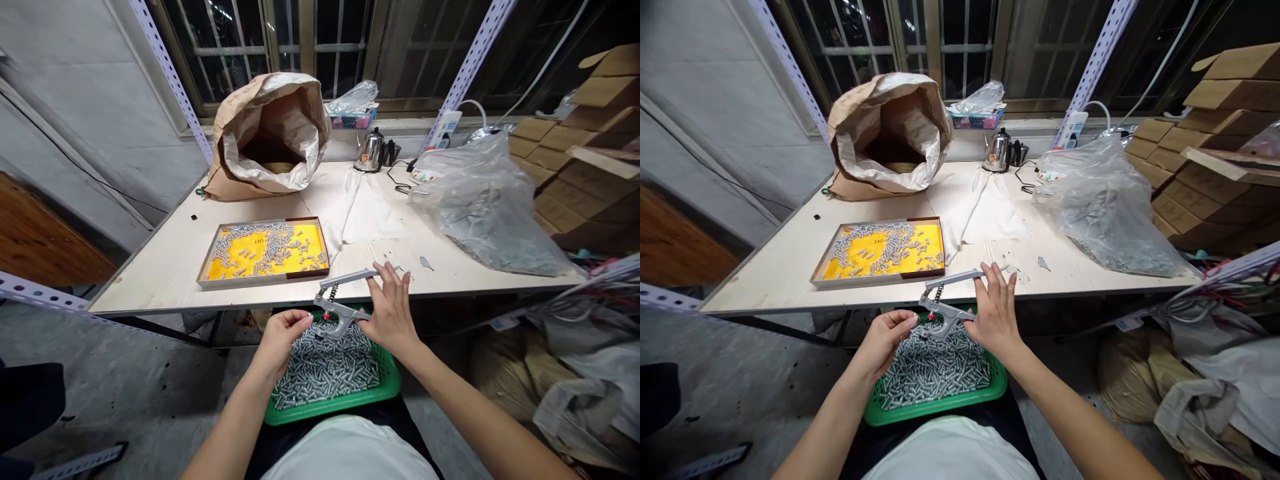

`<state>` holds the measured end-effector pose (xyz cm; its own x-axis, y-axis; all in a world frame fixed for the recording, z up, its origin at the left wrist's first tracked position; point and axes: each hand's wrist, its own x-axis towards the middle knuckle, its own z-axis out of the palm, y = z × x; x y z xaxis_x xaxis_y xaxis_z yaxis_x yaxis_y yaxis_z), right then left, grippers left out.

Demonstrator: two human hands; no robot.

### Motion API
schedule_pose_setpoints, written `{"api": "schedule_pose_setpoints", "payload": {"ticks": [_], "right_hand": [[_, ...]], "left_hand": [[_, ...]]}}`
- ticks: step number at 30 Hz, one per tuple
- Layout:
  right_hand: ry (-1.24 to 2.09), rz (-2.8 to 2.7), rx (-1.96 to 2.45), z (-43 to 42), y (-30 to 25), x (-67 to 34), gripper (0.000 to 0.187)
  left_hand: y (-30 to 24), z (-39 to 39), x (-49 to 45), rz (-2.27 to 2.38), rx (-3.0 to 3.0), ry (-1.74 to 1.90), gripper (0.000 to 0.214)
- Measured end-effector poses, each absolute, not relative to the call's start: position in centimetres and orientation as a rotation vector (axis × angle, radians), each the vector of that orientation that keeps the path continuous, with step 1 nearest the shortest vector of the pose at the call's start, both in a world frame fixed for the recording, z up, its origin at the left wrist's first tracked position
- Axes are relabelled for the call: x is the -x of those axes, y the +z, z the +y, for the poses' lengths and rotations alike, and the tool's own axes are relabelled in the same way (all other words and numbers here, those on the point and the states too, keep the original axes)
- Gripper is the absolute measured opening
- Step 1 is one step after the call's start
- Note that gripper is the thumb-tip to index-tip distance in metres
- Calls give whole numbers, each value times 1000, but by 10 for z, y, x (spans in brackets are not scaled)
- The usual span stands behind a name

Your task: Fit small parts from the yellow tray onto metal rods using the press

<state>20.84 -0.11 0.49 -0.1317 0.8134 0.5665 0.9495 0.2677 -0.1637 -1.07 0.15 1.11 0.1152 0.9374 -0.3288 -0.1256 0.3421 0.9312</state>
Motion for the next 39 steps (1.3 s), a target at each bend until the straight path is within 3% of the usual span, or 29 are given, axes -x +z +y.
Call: {"api": "schedule_pose_setpoints", "payload": {"ticks": [7,17,25,31,36,39], "right_hand": [[-276,-2081,1596,-6,5,-199,64],[-331,-2137,1581,-12,1,-194,68],[-363,-2162,1608,-10,4,-194,66],[-360,-2184,1585,-8,5,-197,61],[-424,-2178,1465,-5,5,-201,34],[-442,-2183,1431,-2,1,-205,40]], "left_hand": [[9,-6,2,1172,-865,881,28],[11,-10,11,1283,-1438,718,16],[11,-6,10,1209,-1478,605,8],[10,-5,11,1216,-1395,641,8],[12,-5,13,1233,-1329,627,14],[18,-5,17,1185,-1299,607,21]]}}
